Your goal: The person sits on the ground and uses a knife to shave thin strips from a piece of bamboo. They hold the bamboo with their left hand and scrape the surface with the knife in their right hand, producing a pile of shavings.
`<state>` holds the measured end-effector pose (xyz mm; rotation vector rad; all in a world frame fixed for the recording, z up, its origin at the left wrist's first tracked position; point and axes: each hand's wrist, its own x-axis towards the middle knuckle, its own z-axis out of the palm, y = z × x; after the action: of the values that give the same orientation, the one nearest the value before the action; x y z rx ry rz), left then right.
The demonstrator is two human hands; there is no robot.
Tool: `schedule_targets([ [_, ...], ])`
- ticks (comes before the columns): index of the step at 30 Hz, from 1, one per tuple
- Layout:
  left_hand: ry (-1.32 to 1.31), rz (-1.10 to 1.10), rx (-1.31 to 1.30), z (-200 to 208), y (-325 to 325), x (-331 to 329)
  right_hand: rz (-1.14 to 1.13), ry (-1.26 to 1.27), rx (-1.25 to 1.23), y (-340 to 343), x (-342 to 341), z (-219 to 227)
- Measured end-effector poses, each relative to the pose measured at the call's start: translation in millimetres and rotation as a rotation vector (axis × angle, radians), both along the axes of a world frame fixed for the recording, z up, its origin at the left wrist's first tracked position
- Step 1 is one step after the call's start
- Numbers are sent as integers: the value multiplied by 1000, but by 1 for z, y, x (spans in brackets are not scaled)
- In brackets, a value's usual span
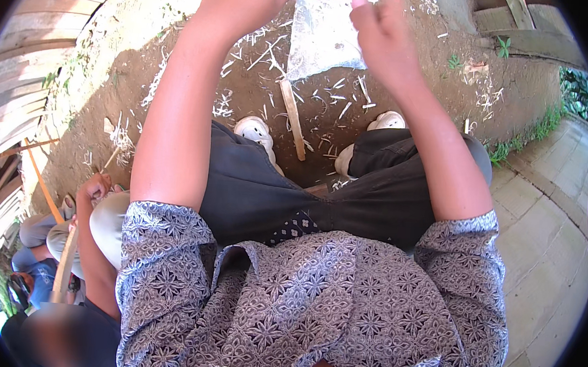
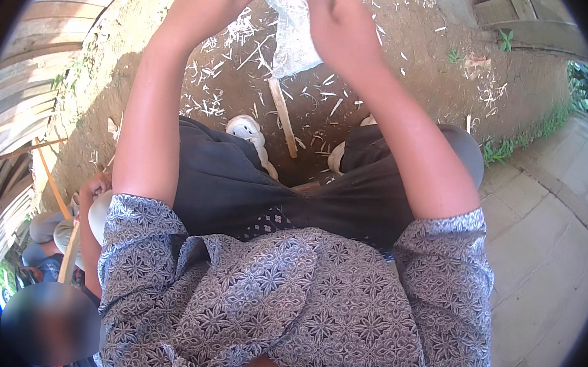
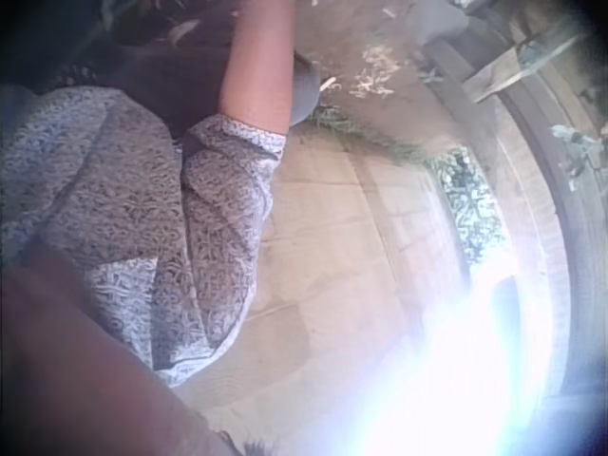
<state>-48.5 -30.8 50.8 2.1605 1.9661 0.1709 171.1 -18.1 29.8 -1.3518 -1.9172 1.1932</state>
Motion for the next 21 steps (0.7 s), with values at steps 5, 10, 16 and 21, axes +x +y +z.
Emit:
schedule_targets([
  [5,-20,-47,-13,-5,6,3,150,-232,78,-19,7,-75],
  [10,-67,-20,50,-5,-3,0,-149,107,-40,5,-2,-16],
  [16,-25,18,-11,-5,4,4,129,-297,-62,-10,7,-86],
  [21,-101,37,63,20,0,0,-75,-101,-95,7,8,-58],
])
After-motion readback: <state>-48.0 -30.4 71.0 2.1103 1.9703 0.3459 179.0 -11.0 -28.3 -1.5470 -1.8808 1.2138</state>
